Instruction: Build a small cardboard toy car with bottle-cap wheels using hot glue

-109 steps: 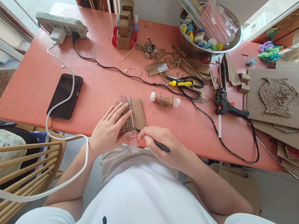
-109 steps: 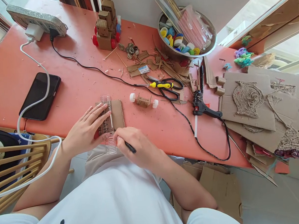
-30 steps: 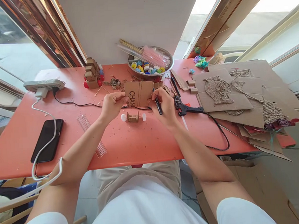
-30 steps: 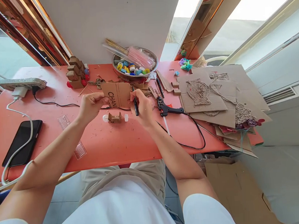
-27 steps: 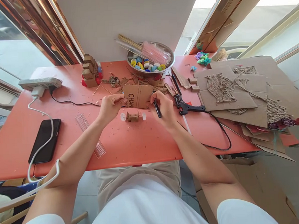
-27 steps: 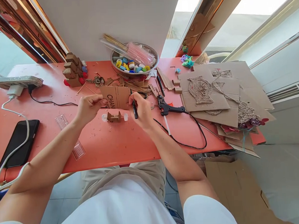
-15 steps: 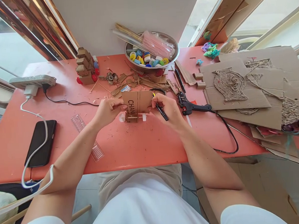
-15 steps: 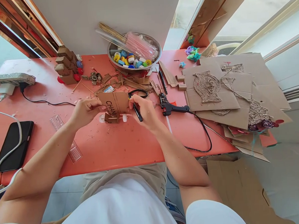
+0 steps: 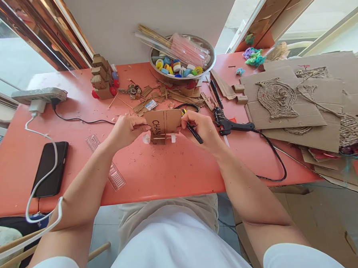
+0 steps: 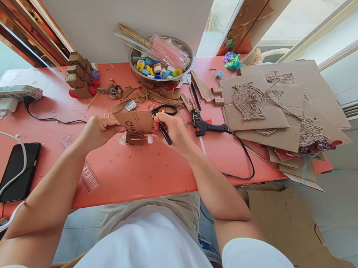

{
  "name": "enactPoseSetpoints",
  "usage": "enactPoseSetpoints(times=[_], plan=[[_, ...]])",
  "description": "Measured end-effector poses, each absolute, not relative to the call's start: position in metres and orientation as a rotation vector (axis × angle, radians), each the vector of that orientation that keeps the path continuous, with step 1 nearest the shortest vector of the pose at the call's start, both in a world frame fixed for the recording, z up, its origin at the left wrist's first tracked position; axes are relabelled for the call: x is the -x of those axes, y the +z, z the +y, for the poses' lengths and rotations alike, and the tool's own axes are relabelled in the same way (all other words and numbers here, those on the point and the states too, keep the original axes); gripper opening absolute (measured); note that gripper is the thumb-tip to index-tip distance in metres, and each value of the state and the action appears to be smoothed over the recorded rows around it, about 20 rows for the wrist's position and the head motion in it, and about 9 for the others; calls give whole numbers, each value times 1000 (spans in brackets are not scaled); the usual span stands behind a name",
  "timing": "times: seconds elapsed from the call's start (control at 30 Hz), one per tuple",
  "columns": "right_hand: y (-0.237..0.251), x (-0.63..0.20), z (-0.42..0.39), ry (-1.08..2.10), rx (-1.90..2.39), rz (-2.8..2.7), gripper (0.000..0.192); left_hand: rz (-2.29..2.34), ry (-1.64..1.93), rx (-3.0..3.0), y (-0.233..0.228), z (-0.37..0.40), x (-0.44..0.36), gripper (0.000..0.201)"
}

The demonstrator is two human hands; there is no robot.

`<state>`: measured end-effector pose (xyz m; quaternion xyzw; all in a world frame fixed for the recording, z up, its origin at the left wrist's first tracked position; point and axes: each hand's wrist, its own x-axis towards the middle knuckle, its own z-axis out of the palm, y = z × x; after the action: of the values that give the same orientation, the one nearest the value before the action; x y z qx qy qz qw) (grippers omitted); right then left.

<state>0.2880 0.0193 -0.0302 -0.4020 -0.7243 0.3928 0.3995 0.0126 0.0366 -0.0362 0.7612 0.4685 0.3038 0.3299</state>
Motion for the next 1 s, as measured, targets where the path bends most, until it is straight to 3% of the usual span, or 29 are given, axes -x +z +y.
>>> enactPoseSetpoints(times=[1.0], plan=[[-26,-294,21,1047,1028,-1871,13,1157,701,-2161,-21,30,-20,35]])
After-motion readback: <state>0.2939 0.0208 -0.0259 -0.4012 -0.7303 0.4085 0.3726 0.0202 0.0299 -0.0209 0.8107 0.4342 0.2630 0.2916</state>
